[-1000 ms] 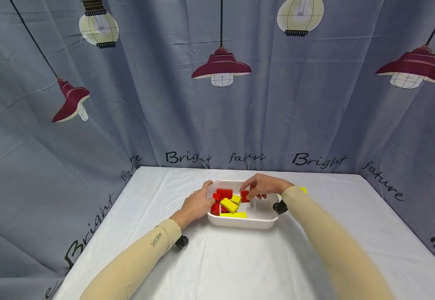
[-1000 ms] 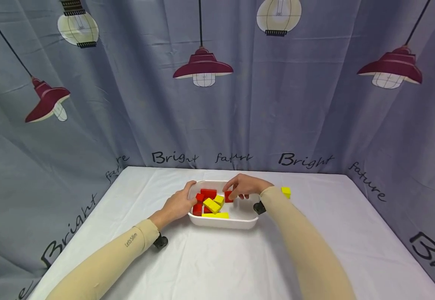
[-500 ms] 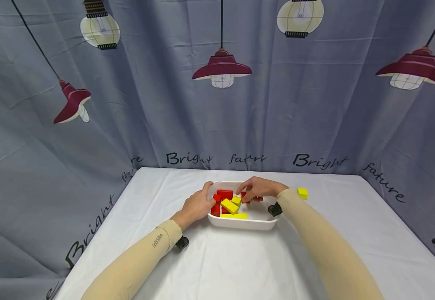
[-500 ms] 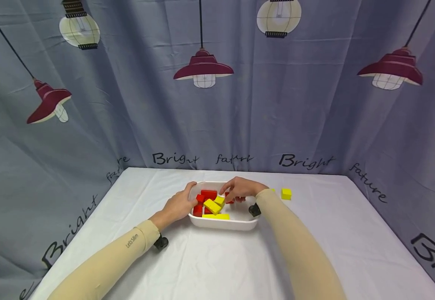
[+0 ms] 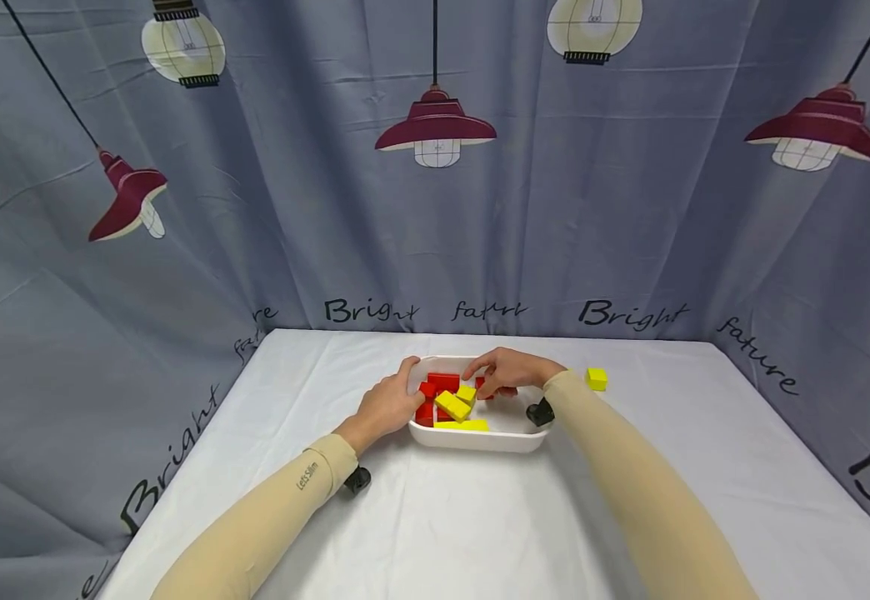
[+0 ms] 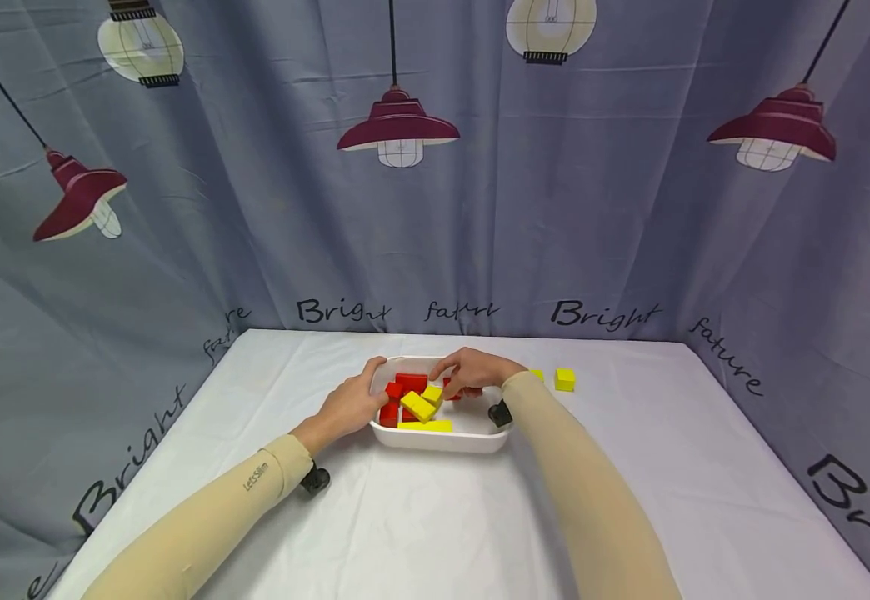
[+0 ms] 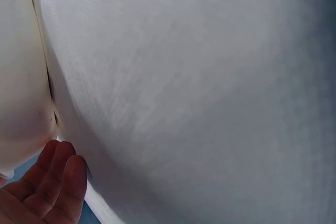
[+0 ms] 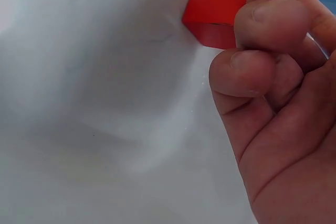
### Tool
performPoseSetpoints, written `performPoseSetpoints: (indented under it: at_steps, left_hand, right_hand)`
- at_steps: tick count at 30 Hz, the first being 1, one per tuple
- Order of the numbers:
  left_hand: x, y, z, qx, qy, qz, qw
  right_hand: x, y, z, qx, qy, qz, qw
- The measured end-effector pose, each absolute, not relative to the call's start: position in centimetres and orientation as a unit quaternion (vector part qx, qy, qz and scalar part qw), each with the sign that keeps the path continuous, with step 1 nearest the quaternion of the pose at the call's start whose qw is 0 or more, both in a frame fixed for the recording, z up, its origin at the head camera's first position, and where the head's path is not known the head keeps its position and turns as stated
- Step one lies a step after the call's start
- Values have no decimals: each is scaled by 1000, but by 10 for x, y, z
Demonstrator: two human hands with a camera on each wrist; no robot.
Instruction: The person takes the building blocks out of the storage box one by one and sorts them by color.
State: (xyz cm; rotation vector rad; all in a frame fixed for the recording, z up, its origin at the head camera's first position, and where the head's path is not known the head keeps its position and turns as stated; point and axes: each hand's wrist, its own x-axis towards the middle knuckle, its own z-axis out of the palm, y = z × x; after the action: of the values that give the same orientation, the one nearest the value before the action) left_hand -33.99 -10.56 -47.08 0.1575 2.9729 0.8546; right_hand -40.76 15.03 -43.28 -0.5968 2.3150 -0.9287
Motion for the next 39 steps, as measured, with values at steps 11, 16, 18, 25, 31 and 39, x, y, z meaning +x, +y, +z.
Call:
performPoseSetpoints:
  at_steps: [11,16,18,25,31,39]
  left_hand:
    - [-341,-105,-467,51,958,282,25]
    - [-341,-107,-469,50,959,277,25]
    - [-341,-107,-470,53,959,278,24]
    - [-342,-106,-470,62,956,287,18]
    - [-342,-106,-471,61,956,286,18]
    - [-341,-108,-472,63,957,284,12]
  right_hand:
    - [-409,149,-436,-222,866,-347,285]
    - [-409,146,-440,-225,864,-344,290]
    - [-409,146,-441,-223,865,-343,291]
    - [-405,145,-437,-214,869,-341,287]
    - [-406,146,-440,-212,874,-337,280]
    - [-407,143,-440,-220,889,-307,260]
